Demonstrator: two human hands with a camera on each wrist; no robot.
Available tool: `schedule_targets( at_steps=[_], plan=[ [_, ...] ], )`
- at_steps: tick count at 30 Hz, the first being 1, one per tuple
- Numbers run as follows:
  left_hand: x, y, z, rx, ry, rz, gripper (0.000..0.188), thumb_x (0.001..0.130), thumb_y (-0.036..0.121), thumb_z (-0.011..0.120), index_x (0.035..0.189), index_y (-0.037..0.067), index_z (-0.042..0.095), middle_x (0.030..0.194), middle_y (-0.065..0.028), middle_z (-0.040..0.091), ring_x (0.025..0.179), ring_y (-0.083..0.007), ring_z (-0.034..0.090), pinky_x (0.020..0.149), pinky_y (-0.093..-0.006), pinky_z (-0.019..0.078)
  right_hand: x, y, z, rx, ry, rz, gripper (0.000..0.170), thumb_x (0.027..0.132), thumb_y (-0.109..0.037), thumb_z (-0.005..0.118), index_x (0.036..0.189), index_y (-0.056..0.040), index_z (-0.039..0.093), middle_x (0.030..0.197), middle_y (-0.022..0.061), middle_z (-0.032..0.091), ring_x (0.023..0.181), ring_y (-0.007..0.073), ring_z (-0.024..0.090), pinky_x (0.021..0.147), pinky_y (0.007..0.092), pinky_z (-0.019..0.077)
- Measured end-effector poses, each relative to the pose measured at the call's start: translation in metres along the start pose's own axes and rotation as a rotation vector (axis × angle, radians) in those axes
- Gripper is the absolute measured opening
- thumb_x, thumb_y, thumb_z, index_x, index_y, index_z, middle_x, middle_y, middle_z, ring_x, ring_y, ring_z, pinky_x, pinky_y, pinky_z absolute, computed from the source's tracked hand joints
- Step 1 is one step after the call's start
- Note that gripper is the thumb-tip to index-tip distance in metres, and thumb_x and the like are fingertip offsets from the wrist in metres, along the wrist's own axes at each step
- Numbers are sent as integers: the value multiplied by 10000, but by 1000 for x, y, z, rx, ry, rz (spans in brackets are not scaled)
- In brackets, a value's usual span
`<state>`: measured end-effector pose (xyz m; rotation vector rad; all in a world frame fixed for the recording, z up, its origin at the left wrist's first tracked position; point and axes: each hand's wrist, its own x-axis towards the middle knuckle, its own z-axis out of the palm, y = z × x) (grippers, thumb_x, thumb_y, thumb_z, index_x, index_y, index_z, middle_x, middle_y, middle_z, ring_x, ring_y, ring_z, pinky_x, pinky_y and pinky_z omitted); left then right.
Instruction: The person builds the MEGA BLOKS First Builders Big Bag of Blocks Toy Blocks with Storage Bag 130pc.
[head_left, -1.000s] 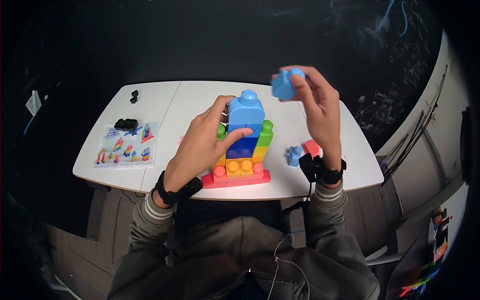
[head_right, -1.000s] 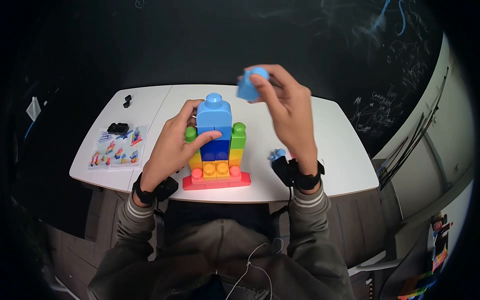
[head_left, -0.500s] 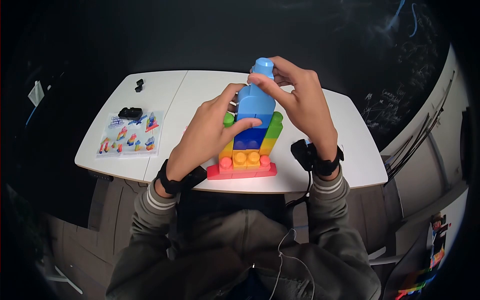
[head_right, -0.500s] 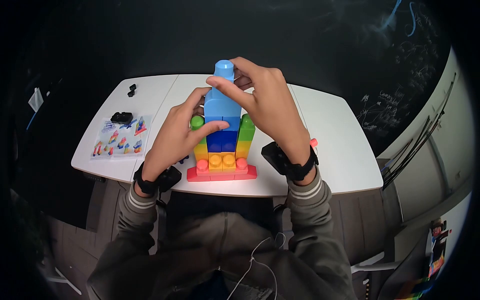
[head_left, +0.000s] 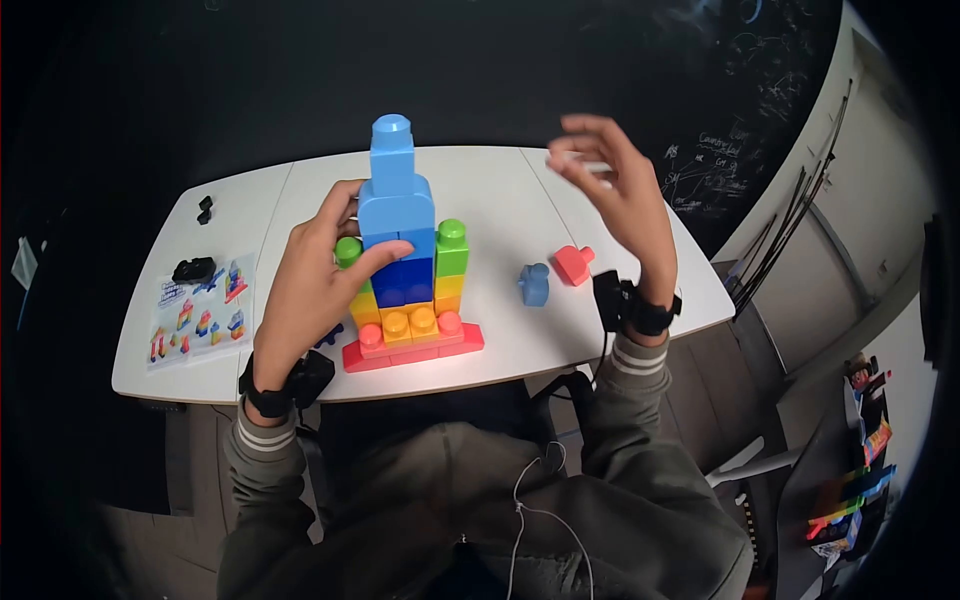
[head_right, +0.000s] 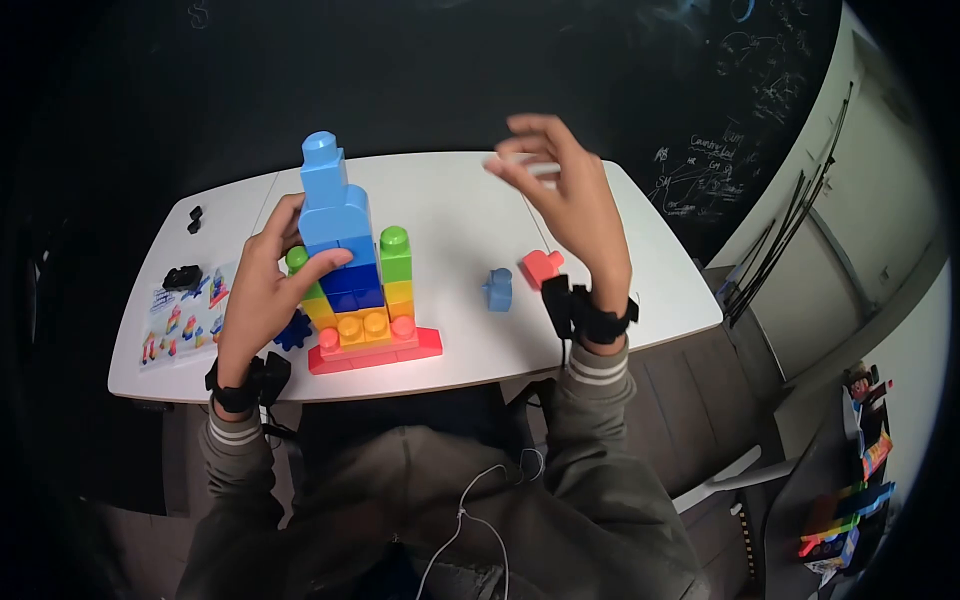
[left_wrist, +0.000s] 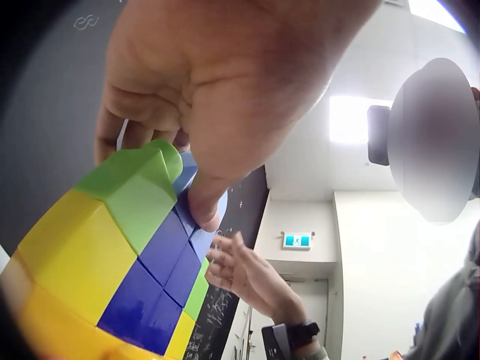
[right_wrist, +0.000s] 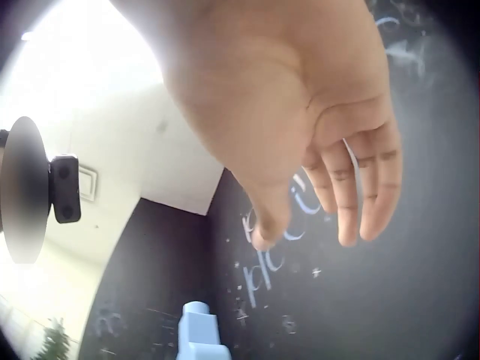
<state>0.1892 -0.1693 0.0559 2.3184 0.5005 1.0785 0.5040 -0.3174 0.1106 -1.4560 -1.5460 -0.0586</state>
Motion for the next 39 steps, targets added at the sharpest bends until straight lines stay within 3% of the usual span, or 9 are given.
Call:
schedule_targets(
  at_steps=[3,6,9,13,17,19,23,27,39],
  plan=[
    [1,3,-2,38,-5,-48,640,1008,383,856,1460,29,572,1200,-248,806,1100,-346,831,944,-422,663,-37,48,1,-385,-203,12,674,885,-278,953,1454,-59,664,1181,153,791,952,273,793,827,389,636],
    [1,-1,1,18,28,-24,673,1003,415,856,1469,22,571,1199,-252,802,1105,-369,825,953,-438,658,-64,41,31,-418,-440,305,670,794,-250,1004,1366,-52,715,1284,189,752,1089,351,755,958,452,613],
    [-1,2,-2,78,4,-55,717,996,460,853,1477,8,573,1221,-264,790,1153,-394,807,969,-464,649,-91,84,55,-541,-402,200,652,762,-232,1028,1331,-84,747,1223,153,751,1010,313,743,905,429,616],
    [-8,20,-16,211,-19,-152,738,974,422,878,1522,34,573,1227,-211,788,1159,-319,783,1015,-446,612,-78,49,48,-427,-358,406,545,785,-92,976,1283,-90,754,1203,187,730,1069,370,750,941,447,623],
    [-13,13,-34,233,-40,-109,742,950,358,902,1536,42,574,1266,-180,778,1181,-299,768,1031,-433,601,-81,-39,13,-189,-261,126,488,824,38,893,1280,-71,755,1283,154,736,1134,355,765,975,415,640],
    [-19,18,-37,270,237,56,769,910,416,935,1492,39,603,1304,-156,756,1160,-313,760,928,-424,632,-86,-91,5,-131,-269,37,503,829,71,874,1298,-71,760,1339,149,742,1205,353,766,1020,415,643],
    [-33,54,-57,281,225,101,499,922,255,919,1325,39,718,1225,-145,742,1076,-275,747,888,-379,607,-91,-129,40,12,-255,-189,518,850,67,851,1338,-88,766,1414,134,745,1241,340,760,1023,419,637],
    [-51,70,-65,80,-104,126,353,945,113,869,1262,12,749,1109,-123,765,995,-226,753,884,-361,598,-75,-107,95,69,-362,-345,465,912,42,818,1357,-81,758,1403,134,749,1212,349,760,1003,428,637],
    [-45,44,-51,314,-278,31,272,980,135,826,1228,28,794,1142,-161,810,989,-335,811,870,-418,630,-66,-67,135,-12,-405,-343,408,948,14,770,1347,-62,734,1437,125,674,1257,381,688,1057,489,587]
  ],
)
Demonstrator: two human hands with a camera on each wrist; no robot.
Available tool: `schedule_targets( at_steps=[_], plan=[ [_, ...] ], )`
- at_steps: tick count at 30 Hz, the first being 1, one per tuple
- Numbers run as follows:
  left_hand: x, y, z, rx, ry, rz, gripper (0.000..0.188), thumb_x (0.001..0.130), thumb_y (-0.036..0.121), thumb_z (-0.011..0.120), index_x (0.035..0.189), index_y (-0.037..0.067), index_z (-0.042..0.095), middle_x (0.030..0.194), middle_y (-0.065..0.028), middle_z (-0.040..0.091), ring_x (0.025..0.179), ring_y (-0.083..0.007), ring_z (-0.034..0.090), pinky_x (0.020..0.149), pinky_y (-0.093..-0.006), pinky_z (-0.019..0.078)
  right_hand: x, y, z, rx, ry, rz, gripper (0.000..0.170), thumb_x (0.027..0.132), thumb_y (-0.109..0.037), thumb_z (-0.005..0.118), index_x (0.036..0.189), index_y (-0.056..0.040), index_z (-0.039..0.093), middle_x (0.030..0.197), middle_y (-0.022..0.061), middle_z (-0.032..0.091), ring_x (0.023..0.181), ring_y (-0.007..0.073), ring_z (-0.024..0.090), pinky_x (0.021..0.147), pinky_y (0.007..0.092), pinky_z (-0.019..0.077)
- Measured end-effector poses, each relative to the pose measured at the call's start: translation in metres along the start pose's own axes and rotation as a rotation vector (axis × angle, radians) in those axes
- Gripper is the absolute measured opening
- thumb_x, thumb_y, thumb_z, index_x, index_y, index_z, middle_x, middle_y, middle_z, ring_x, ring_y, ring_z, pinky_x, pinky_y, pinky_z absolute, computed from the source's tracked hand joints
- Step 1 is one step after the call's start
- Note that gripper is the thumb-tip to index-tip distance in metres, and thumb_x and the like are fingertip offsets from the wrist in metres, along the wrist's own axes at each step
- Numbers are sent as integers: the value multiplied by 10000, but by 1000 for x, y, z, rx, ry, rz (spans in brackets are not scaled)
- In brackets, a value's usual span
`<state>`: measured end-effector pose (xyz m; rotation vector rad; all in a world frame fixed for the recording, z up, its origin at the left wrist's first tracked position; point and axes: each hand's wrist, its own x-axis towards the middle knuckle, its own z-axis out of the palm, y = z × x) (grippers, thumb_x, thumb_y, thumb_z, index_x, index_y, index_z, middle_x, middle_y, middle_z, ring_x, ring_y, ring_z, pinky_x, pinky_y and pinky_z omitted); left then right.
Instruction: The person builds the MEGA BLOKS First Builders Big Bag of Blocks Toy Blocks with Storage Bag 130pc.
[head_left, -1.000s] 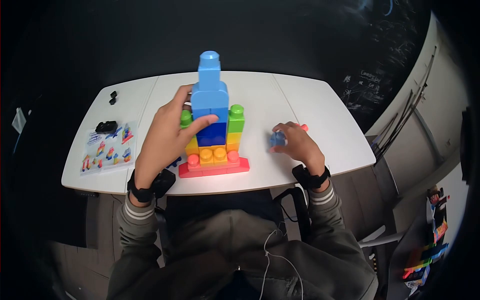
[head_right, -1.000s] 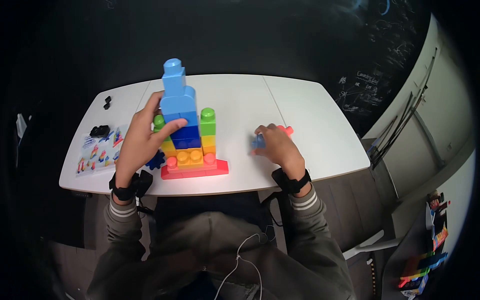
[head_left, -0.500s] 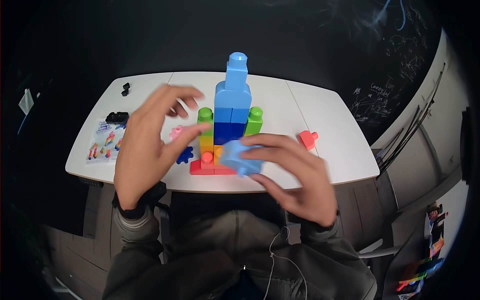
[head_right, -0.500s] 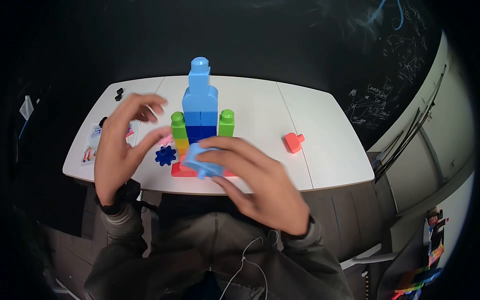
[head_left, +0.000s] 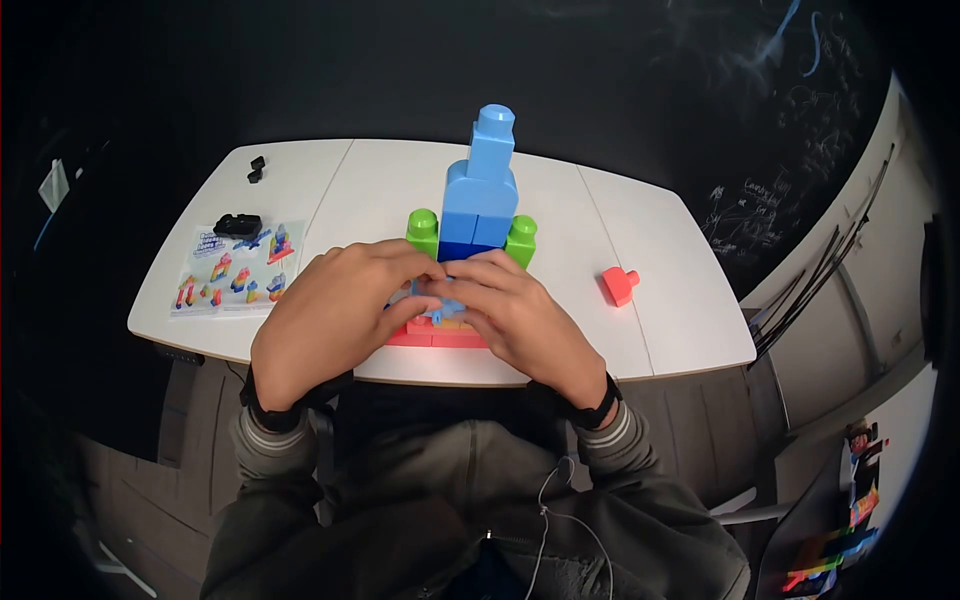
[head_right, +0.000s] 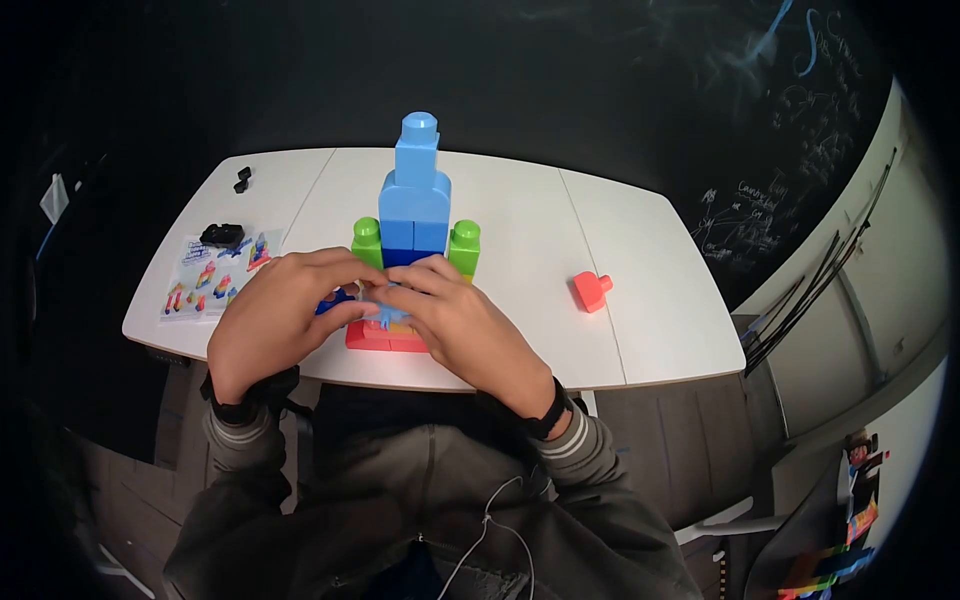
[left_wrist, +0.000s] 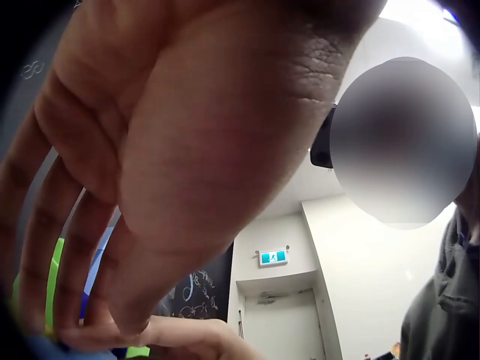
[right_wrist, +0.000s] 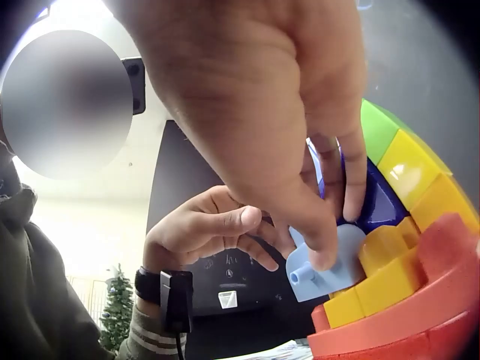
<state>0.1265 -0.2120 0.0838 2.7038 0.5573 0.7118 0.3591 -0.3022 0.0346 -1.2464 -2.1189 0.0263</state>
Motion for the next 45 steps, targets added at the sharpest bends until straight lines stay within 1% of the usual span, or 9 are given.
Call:
schedule_targets(
  at_steps=[9,22,25,27,32,36,40,42,45],
  plan=[
    [5,1,1,14,-72,-100,373,936,96,850,1298,40,781,1173,-190,828,1003,-354,824,885,-426,639,-2,-6,3,-96,106,56,389,953,-43,793,1334,-58,720,1322,117,696,957,355,783,846,465,666],
    [1,1,9,109,-72,-52,509,920,80,841,1415,34,734,1228,-212,805,1008,-385,799,940,-446,621,-5,-6,0,-135,60,127,457,945,-43,806,1391,-92,721,1101,170,780,965,411,778,845,472,636],
    [-1,-5,10,112,-58,4,523,929,90,838,1440,58,730,1212,-210,805,986,-378,797,937,-452,620,-9,0,-22,60,-53,185,476,927,-62,857,1391,-72,750,1226,176,826,1071,359,819,954,411,647],
    [-2,-6,9,153,-76,-16,530,938,106,836,1456,76,727,1221,-209,805,978,-375,797,937,-452,620,-13,12,-47,161,7,153,371,920,-77,874,1272,-26,771,1072,175,852,1006,311,842,900,380,645],
    [-1,-15,-8,60,-243,-32,461,994,184,811,1435,78,728,1296,-176,803,1142,-353,784,1012,-458,611,-47,47,-108,-133,260,471,307,973,-94,851,1253,-13,753,1027,139,845,942,266,837,787,371,656],
    [-8,-26,-29,105,-324,-85,491,1009,221,817,1463,72,704,1287,-179,804,1164,-340,788,1018,-444,611,-95,126,-129,-391,231,730,484,932,-143,902,1369,-41,720,1256,190,803,1117,302,785,941,410,635],
    [-40,-53,-68,-141,-143,-91,437,1038,217,792,1437,58,713,1250,-181,815,1128,-323,808,985,-415,627,-128,172,-133,-567,45,897,613,868,-227,949,1404,-44,718,1315,217,785,1201,361,765,1011,451,611],
    [-65,-78,-87,-110,185,-314,402,1047,168,777,1423,38,716,1234,-176,823,1108,-296,816,962,-398,635,-128,167,-133,-356,-103,1137,715,817,-299,973,1445,-84,706,1325,213,780,1235,351,753,1032,441,600],
    [-92,-107,-102,42,249,-598,419,1023,140,798,1419,23,725,1182,-153,832,1057,-263,814,917,-385,635,-107,151,-129,-289,-183,1221,705,816,-288,952,1449,-111,698,1236,185,803,1136,321,777,940,430,615]
  ],
)
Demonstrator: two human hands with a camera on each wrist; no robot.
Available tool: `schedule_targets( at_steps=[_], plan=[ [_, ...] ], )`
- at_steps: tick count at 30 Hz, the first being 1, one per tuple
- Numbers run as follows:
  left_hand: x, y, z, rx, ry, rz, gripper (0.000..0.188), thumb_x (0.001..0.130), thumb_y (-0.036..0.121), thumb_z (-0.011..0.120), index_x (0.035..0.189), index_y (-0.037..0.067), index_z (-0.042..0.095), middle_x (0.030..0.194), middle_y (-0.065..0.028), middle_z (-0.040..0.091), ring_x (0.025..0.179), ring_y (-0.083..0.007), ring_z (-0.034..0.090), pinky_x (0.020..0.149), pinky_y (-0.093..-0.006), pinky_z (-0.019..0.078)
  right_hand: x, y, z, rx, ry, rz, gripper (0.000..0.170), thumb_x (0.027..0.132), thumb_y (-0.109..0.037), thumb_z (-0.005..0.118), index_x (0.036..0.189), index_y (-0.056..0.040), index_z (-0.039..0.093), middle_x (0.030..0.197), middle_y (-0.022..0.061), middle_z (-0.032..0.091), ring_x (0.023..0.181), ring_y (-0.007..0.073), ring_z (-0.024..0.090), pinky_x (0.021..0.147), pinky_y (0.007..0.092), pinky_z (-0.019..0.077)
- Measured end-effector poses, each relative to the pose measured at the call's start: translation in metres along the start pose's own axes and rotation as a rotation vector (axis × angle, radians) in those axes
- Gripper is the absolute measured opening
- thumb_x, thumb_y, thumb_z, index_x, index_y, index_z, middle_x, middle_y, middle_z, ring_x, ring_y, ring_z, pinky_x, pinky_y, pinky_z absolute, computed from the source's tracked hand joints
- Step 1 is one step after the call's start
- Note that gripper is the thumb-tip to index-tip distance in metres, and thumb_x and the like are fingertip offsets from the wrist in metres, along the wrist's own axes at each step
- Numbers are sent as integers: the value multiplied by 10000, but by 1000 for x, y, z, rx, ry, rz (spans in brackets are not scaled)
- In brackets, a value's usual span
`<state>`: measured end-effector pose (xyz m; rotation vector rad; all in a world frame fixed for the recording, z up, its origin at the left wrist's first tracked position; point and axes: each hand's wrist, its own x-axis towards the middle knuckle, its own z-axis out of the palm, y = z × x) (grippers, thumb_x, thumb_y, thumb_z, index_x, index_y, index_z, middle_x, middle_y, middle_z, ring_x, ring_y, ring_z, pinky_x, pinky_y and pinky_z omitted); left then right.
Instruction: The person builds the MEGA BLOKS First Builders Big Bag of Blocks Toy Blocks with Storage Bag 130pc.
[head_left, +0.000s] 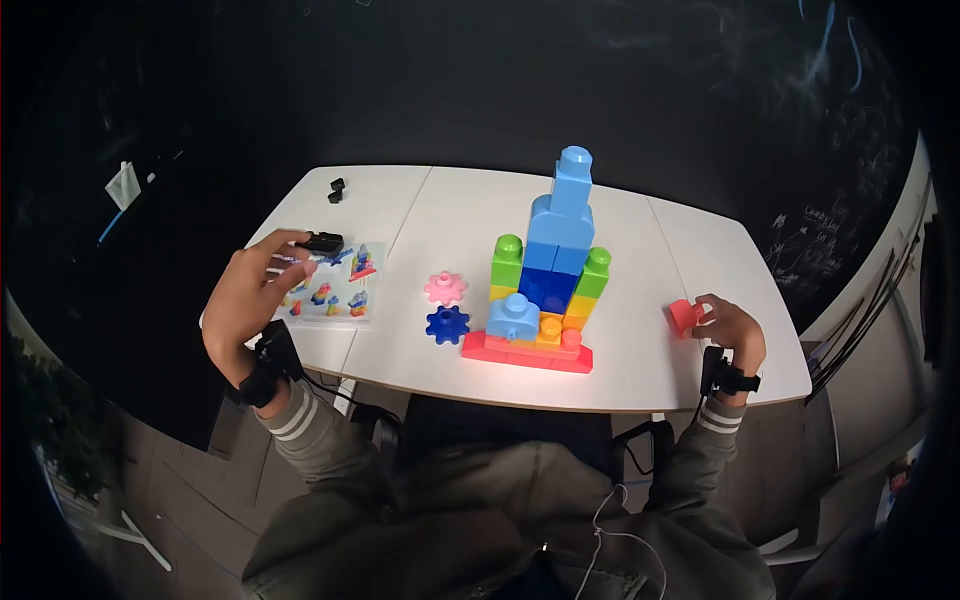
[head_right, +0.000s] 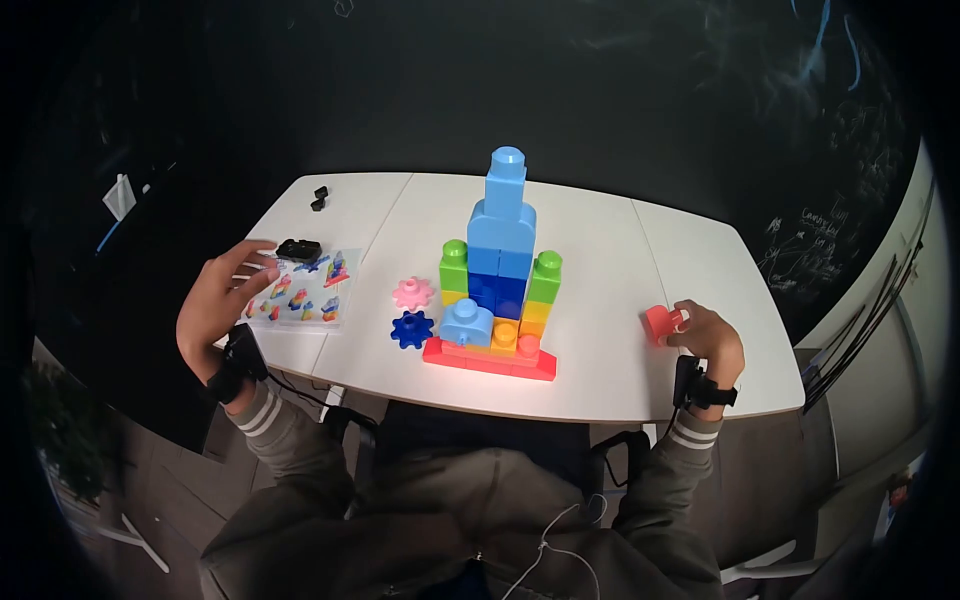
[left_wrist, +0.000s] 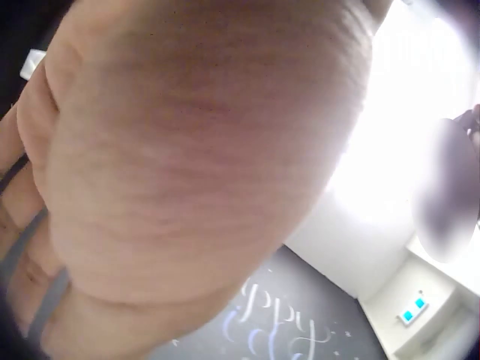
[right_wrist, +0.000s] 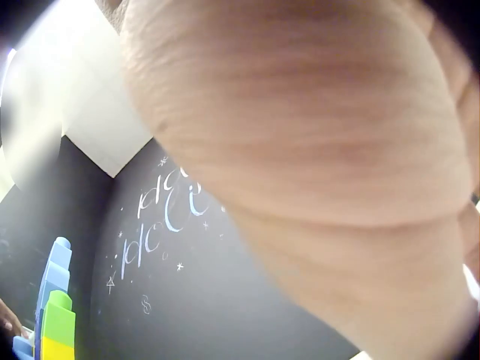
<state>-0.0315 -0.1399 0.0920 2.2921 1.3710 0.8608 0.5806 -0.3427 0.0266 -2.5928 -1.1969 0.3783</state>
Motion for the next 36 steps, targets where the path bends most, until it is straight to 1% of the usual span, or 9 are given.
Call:
schedule_targets(
  at_steps=[7,13,17,23,26,30,32,35,36],
  plan=[
    [11,8,9,41,-226,-106,458,1001,191,845,1419,40,735,1150,-138,823,1047,-240,789,915,-384,623,30,13,28,-60,13,-80,606,819,-239,930,1364,-84,715,1102,132,814,813,253,765,737,397,611],
    [33,36,56,39,-438,36,467,1000,223,859,1421,80,716,1187,-129,816,1043,-263,790,949,-383,622,5,-9,15,-32,-69,-73,552,819,-226,930,1321,-93,744,1119,124,814,917,259,775,798,406,615],
    [45,16,122,88,-587,384,507,981,279,884,1421,88,717,1298,-141,787,1176,-285,764,968,-386,633,0,-12,15,23,-80,-70,551,787,-150,917,1308,-75,750,1170,130,809,940,271,771,821,406,610],
    [55,29,166,167,-617,325,433,884,193,938,1237,35,745,1112,-165,753,1000,-312,703,873,-422,571,-1,-19,21,33,-100,-50,611,823,-207,943,1379,-81,722,1286,142,783,1108,305,764,929,405,608],
    [50,32,151,199,-602,349,345,905,170,925,1133,3,727,1104,-160,760,965,-325,731,855,-421,585,-3,-32,27,-62,111,-305,794,823,-247,970,1514,-69,621,1607,172,602,1425,355,611,1144,418,559],
    [23,70,107,83,-596,305,329,942,188,916,1026,6,655,1079,-145,727,1004,-293,749,847,-395,633,-23,-84,37,174,70,-626,924,799,-264,1005,1573,-41,553,1629,203,582,1463,373,595,1193,439,533],
    [8,88,95,25,-600,384,327,947,172,909,1043,7,644,1081,-142,708,1017,-288,750,858,-398,642,-19,-107,53,559,-291,-972,1016,785,-307,1034,1606,-19,509,1599,216,606,1483,358,592,1218,461,511],
    [-10,109,92,-50,-587,461,321,960,140,891,1075,10,622,1098,-140,676,1030,-285,751,883,-411,654,-9,-129,79,669,-536,-947,1008,794,-328,1039,1597,-21,512,1554,204,644,1420,307,634,1173,464,528],
    [-13,114,93,-62,-565,470,316,968,123,880,1090,11,611,1112,-140,664,1030,-286,750,897,-422,658,-7,-134,91,725,-509,-982,905,794,-345,1044,1510,-19,597,1407,153,736,1260,240,707,1092,389,553]
  ],
)
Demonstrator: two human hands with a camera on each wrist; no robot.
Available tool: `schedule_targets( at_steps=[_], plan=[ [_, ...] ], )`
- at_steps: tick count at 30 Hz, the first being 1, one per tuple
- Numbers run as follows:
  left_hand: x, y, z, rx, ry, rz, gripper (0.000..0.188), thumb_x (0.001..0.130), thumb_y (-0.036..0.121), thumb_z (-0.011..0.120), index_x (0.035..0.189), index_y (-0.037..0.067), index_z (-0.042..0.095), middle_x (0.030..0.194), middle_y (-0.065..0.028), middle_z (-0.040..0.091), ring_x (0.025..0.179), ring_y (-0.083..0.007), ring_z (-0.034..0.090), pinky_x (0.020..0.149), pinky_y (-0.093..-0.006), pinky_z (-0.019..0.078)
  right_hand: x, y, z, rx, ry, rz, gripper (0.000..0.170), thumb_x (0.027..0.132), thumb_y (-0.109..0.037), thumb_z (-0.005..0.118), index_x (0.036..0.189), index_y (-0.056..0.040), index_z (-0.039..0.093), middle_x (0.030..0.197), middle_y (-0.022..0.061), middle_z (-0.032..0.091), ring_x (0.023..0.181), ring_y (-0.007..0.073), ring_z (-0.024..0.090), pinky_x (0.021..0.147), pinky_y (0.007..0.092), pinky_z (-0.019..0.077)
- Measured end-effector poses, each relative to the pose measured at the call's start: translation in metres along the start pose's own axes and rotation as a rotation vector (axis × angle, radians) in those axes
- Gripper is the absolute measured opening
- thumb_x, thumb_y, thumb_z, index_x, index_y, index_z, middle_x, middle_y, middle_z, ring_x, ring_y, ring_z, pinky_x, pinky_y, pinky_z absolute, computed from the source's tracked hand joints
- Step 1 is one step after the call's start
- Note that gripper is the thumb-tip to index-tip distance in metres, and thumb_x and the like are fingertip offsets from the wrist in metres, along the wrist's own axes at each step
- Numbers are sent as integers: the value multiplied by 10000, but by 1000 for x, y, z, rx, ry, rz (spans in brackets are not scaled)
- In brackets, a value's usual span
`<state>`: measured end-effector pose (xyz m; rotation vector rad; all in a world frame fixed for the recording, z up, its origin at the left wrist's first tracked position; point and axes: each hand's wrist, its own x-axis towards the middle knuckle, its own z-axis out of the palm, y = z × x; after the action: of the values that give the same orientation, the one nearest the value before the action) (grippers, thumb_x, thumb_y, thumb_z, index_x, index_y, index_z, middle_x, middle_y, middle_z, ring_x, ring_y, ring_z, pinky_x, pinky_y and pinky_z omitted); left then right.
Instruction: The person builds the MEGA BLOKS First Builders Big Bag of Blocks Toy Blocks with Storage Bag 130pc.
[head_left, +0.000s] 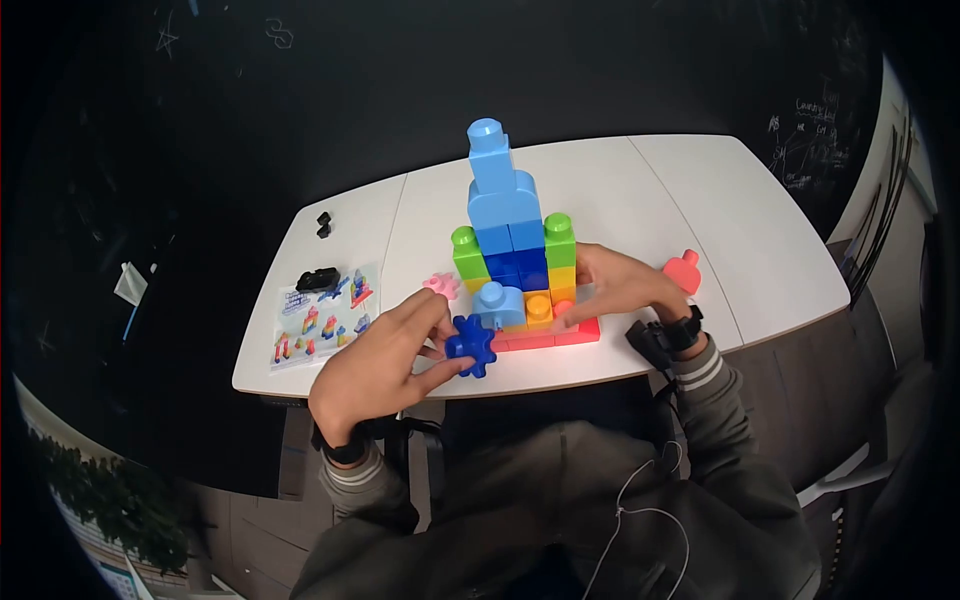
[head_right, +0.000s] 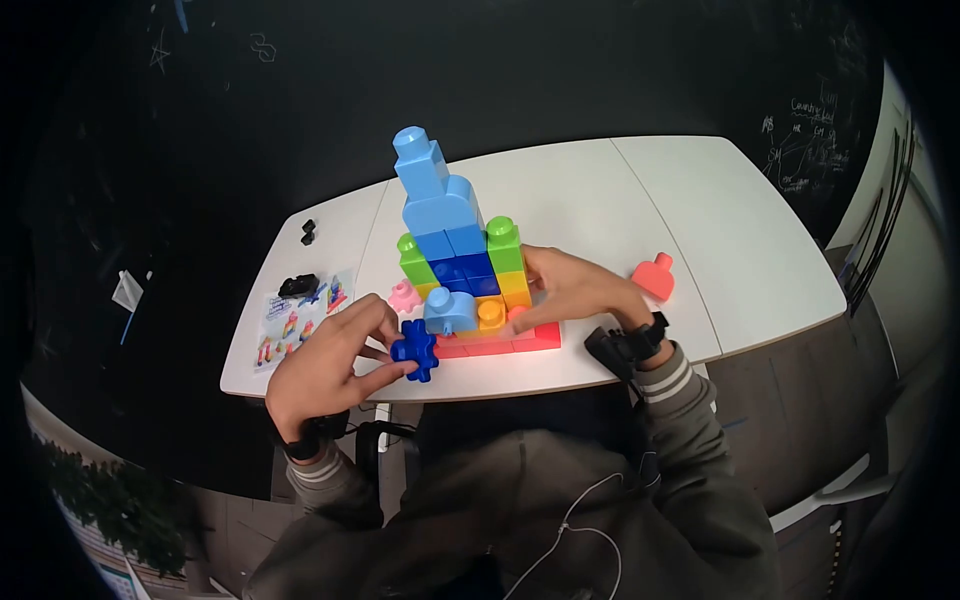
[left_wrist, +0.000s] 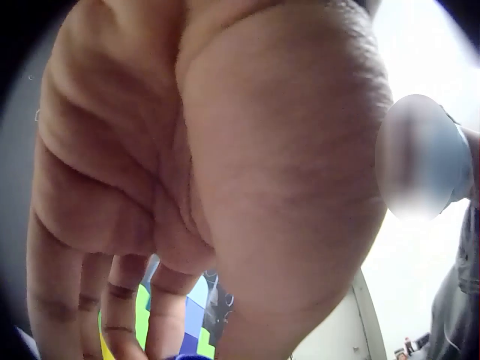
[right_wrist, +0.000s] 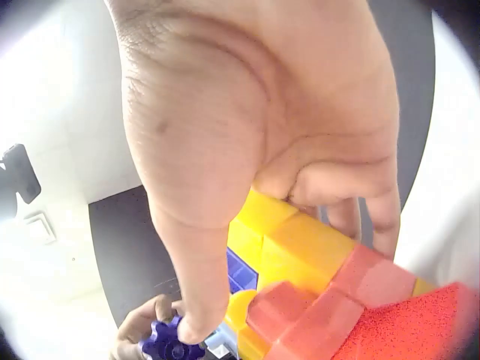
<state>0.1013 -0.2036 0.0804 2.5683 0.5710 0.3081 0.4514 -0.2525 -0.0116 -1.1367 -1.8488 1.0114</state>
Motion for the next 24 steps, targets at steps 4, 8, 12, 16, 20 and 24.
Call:
schedule_targets(
  at_steps=[4,8,12,16,20,24],
  plan=[
    [12,-2,13,79,99,82,306,999,86,835,1139,-21,585,1129,-165,643,1054,-323,741,933,-421,654,8,-5,13,75,99,68,717,787,-340,1046,1331,-10,716,1179,104,807,1031,190,752,989,342,577],
    [19,-19,17,103,156,91,329,1027,65,779,1217,-51,537,1181,-240,667,1079,-423,752,977,-447,633,12,-5,23,-28,243,39,622,741,-369,1058,1158,2,784,980,84,821,848,179,762,884,329,604],
    [35,-37,21,46,252,65,294,1047,46,768,1202,-40,534,1199,-222,739,1123,-380,800,933,-442,680,18,-8,32,-191,468,80,692,707,-410,1055,1187,3,776,1010,144,836,875,257,806,844,358,619],
    [56,-69,27,-155,206,-33,218,1074,14,703,1210,-23,537,1092,-238,790,988,-374,827,884,-409,642,17,-12,39,-244,566,86,707,733,-444,1025,1230,-14,764,1018,168,842,884,334,821,838,397,629],
    [64,-81,32,-212,264,-67,150,1112,8,639,1218,-29,540,1113,-221,792,1010,-301,836,875,-377,645,17,-9,38,-331,567,150,713,757,-517,982,1230,-29,763,972,172,837,840,357,814,821,424,631],
    [66,-88,36,-299,221,-89,125,1143,8,596,1232,-32,518,1206,-178,771,1025,-252,841,868,-339,661,16,-13,40,-377,502,207,633,772,-541,955,1110,-29,798,874,162,821,782,350,804,765,427,623]
  ],
)
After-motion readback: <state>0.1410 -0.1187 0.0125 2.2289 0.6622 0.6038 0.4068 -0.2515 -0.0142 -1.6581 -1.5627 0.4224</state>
